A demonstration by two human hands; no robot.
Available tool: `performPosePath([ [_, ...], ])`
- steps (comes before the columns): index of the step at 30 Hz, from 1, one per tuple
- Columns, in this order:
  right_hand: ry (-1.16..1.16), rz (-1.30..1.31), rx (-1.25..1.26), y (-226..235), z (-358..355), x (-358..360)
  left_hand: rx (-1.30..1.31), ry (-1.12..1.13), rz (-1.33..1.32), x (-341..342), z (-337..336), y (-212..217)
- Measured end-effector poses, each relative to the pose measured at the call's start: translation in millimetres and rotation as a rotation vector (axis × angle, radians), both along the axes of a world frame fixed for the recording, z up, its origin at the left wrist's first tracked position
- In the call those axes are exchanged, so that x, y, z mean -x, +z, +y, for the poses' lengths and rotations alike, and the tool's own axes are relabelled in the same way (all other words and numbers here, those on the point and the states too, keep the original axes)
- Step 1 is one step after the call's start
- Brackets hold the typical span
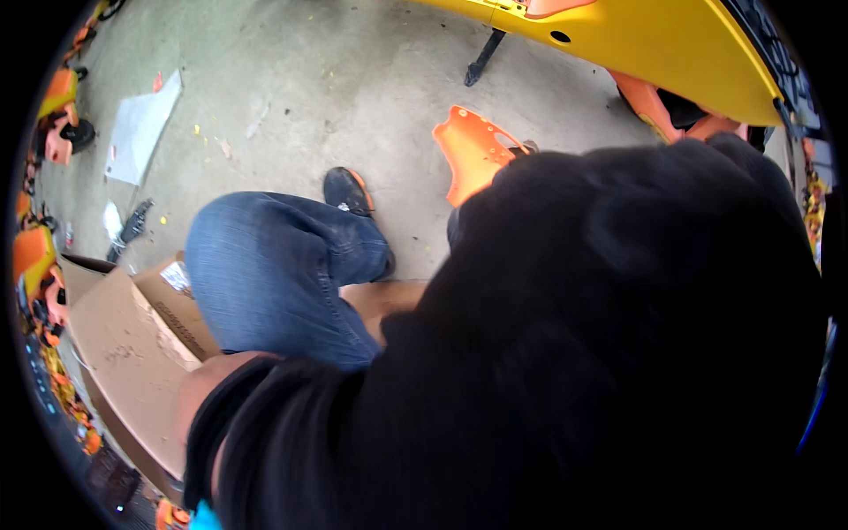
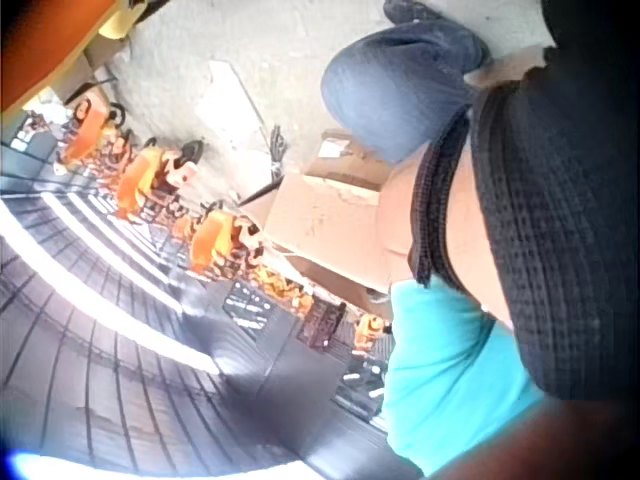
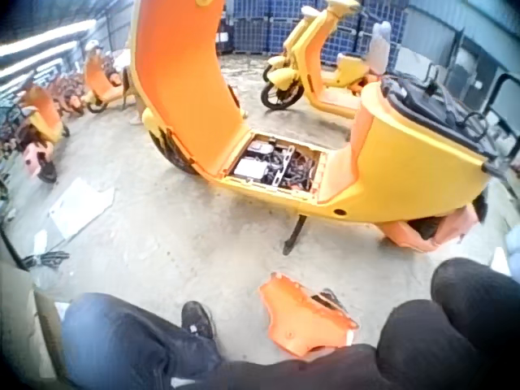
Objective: The person uses a screwdriver to pry the outer casing away from a scooter's instrument cluster assembly while sitting in a warehouse containing rows of yellow scooters.
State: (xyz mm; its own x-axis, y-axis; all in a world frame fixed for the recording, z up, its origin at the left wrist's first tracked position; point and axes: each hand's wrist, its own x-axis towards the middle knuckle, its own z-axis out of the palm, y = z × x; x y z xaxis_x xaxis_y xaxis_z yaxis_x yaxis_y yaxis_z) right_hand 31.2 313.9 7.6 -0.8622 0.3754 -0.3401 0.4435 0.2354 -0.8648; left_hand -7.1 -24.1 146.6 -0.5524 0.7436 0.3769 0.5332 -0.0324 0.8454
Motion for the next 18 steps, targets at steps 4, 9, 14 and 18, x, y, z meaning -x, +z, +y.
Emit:
performPosePath([
  [4,0.000,-0.086,-0.255,-59,31,30,-0.018,-0.027,0.046,1,3,-3],
  [9,-0.002,-0.165,-0.413,-102,44,37,-0.040,-0.056,0.086,6,4,-6],
  [14,-0.040,-0.172,-0.430,-107,42,28,-0.080,-0.067,0.119,5,3,-5],
  [18,-0.042,-0.147,-0.348,-98,37,34,-0.080,-0.050,0.135,2,1,2],
])
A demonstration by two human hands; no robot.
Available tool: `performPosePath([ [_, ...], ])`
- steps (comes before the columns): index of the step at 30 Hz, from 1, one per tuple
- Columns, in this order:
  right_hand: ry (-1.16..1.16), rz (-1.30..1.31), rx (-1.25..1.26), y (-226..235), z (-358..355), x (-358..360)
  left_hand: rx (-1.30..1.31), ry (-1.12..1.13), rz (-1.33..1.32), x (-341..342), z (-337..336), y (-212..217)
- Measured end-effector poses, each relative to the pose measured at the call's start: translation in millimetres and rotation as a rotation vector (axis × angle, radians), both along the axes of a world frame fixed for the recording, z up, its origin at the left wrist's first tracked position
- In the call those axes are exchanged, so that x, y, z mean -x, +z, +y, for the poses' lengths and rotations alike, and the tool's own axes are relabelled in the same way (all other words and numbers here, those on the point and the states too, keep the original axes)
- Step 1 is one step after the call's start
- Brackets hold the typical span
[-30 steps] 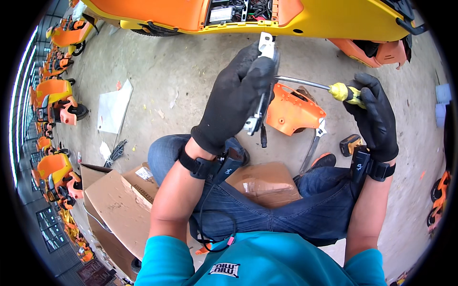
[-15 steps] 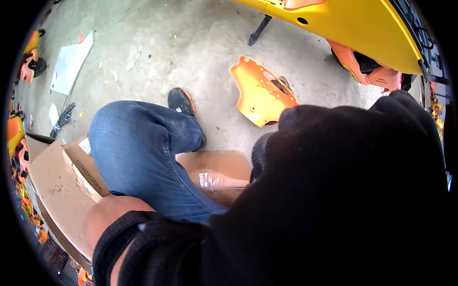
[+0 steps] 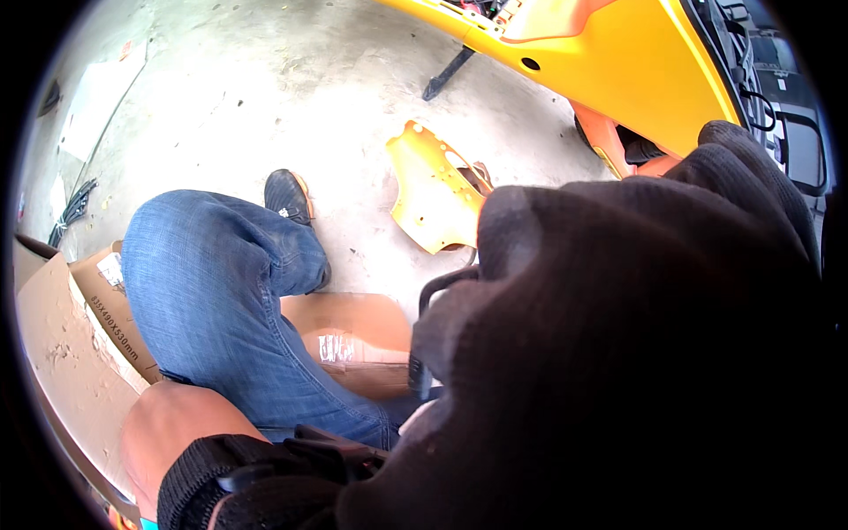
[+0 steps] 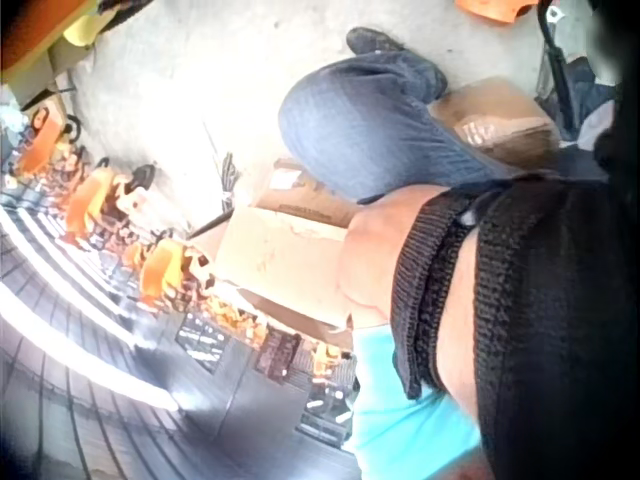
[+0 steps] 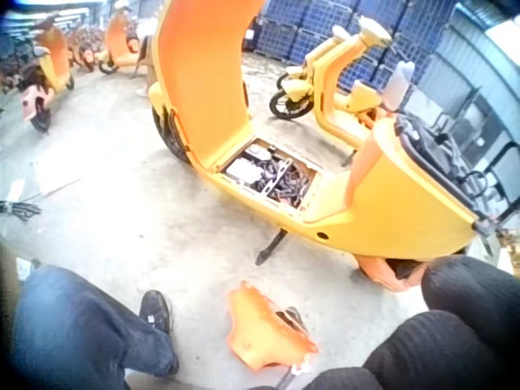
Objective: The person uses a screwdriver to pry the outer casing away from a scooter's instrument cluster assembly while sitting in a warehouse containing rows of yellow scooters.
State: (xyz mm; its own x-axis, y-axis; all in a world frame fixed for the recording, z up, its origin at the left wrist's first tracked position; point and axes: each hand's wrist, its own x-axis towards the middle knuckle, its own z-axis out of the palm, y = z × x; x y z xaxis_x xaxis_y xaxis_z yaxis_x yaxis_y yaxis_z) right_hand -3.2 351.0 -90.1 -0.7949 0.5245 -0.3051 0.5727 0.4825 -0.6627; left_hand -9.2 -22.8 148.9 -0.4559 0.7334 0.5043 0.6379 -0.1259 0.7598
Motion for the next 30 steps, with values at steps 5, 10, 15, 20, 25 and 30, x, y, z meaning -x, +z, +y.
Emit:
performPosePath([
  [5,-0.026,0.069,0.162,35,-10,0,0.013,0.040,-0.003,-7,-5,4],
  [10,-0.087,0.162,0.382,95,-43,-34,0.008,0.019,-0.011,4,-2,7],
  [15,-0.086,0.181,0.627,127,-99,-47,0.054,0.183,-0.169,33,-7,-23],
  [20,0.475,0.577,-0.056,121,-109,-66,0.031,0.169,-0.764,78,-10,-84],
  [25,0.045,0.470,0.750,129,-117,-60,0.018,0.156,-0.915,82,-9,-103],
  [30,0.017,0.594,0.904,139,-115,-65,0.032,0.115,-0.947,87,-3,-108],
])
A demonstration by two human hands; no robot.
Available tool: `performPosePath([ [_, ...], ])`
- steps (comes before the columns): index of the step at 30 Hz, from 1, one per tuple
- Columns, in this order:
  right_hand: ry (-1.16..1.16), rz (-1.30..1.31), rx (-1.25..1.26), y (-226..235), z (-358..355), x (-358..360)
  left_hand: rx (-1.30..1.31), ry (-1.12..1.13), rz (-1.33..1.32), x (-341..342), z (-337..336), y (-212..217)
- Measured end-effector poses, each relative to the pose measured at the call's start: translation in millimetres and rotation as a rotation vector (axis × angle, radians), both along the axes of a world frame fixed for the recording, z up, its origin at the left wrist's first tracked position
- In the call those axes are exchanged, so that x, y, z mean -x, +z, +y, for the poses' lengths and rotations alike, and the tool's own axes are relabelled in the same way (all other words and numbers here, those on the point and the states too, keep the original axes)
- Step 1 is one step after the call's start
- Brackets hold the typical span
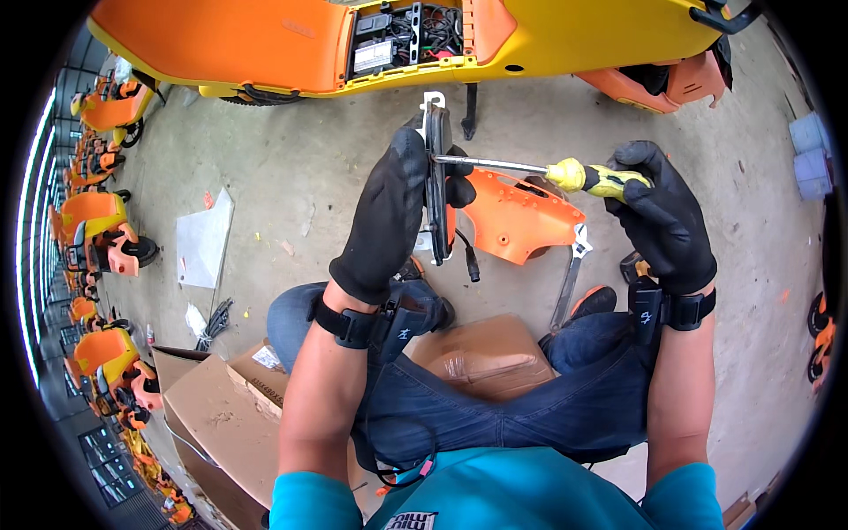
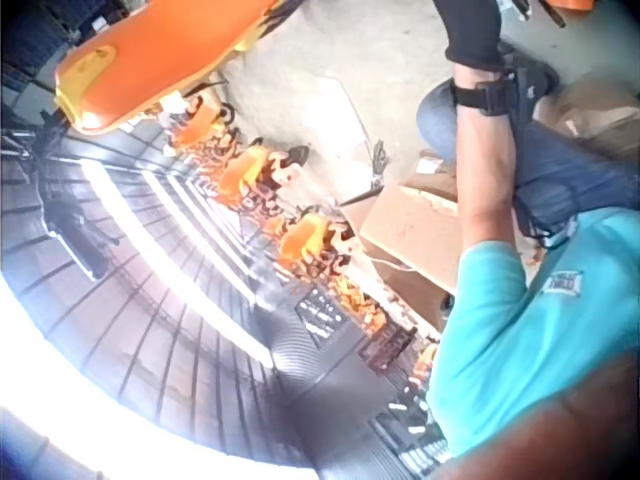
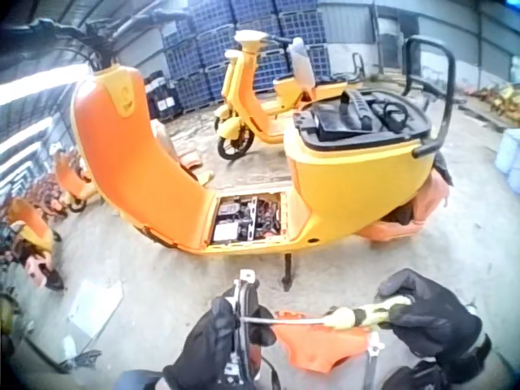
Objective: The person uses a screwdriver to pry the outer casing away from a scooter's instrument cluster assembly while sitting in a warehouse containing rows of yellow scooters.
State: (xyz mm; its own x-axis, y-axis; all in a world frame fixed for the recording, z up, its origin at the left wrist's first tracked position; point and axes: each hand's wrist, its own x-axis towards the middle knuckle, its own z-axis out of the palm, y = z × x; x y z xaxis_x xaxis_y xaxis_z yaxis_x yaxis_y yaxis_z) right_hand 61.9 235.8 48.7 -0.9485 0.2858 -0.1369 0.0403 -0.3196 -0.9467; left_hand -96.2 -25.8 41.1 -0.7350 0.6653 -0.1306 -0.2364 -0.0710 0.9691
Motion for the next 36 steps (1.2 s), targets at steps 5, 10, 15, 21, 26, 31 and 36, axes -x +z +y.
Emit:
performPosePath([
  [5,-0.060,-0.198,-0.360,16,-4,8,0.074,0.007,0.005,-5,6,-4],
  [10,0.120,-0.211,-0.465,23,9,-3,0.035,-0.016,-0.014,0,3,-9],
  [15,0.052,-0.009,-0.615,20,7,-3,0.050,0.025,-0.011,1,5,0],
  [21,-0.017,-0.117,-0.344,23,3,-2,0.161,0.017,0.060,0,1,8],
  [26,0.048,-0.039,-0.483,21,7,-4,0.067,0.067,0.008,-2,2,7],
  [31,0.093,-0.048,-0.630,21,11,-7,0.016,0.058,0.027,0,0,1],
  [36,0.066,0.379,-1.559,6,23,-12,0.016,0.050,0.099,0,2,4],
])
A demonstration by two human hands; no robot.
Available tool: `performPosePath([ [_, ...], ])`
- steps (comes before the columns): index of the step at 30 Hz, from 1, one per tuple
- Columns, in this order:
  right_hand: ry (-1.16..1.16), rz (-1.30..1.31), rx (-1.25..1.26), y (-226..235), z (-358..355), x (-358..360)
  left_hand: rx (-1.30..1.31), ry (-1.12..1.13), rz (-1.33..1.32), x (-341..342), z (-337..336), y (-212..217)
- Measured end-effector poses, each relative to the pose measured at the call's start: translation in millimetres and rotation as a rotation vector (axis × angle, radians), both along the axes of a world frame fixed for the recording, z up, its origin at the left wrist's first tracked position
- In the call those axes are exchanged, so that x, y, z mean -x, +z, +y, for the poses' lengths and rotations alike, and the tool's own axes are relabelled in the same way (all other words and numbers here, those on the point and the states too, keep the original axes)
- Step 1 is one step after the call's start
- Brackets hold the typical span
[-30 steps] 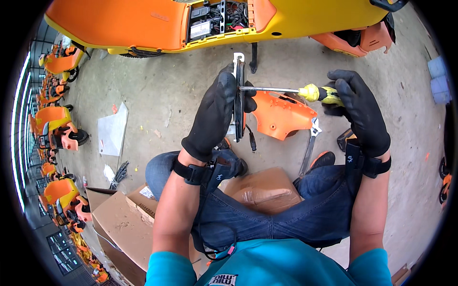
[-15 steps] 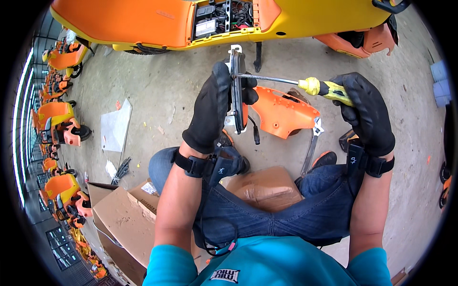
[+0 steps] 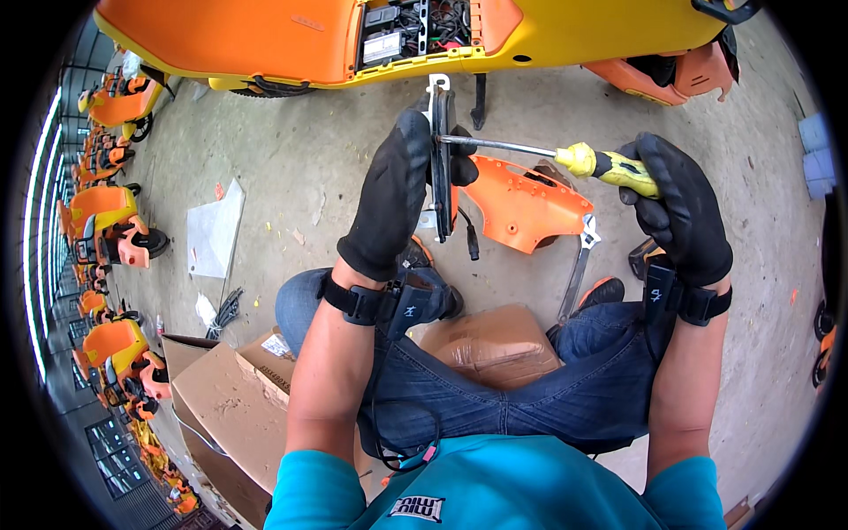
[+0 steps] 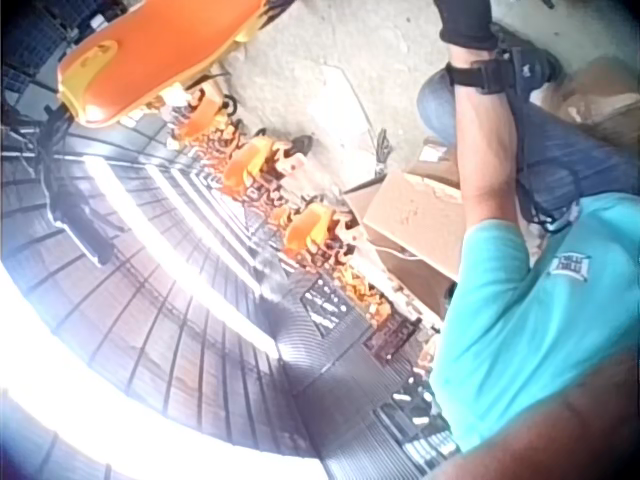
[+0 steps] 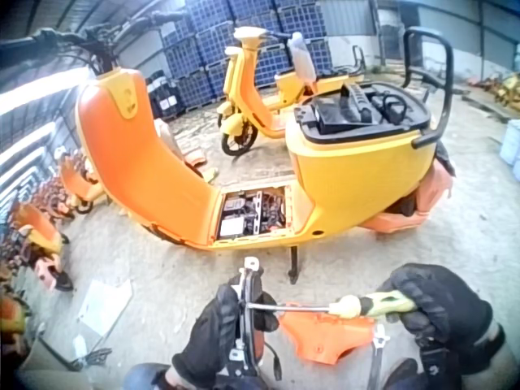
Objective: The person uses a screwdriver to pry the outer casing away from a scooter's instrument cluster assembly while sitting in a warehouse containing rows of yellow scooters.
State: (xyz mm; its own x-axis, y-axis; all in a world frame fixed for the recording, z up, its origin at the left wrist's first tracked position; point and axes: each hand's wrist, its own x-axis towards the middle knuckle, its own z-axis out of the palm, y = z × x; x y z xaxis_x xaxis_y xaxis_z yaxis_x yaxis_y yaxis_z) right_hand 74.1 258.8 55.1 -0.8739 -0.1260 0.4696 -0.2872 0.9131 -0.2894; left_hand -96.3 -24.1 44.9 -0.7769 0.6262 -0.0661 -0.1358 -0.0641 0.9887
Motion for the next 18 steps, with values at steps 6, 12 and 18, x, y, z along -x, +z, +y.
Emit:
performPosePath([
  [6,-0.031,-0.294,0.461,-10,-1,-8,-0.029,-0.029,0.089,2,-1,0],
  [12,0.011,-0.390,0.678,-13,1,-10,-0.058,-0.016,0.101,-3,0,5],
  [18,0.001,-0.626,1.583,-8,-10,13,-0.087,-0.041,0.089,-2,-7,1],
])
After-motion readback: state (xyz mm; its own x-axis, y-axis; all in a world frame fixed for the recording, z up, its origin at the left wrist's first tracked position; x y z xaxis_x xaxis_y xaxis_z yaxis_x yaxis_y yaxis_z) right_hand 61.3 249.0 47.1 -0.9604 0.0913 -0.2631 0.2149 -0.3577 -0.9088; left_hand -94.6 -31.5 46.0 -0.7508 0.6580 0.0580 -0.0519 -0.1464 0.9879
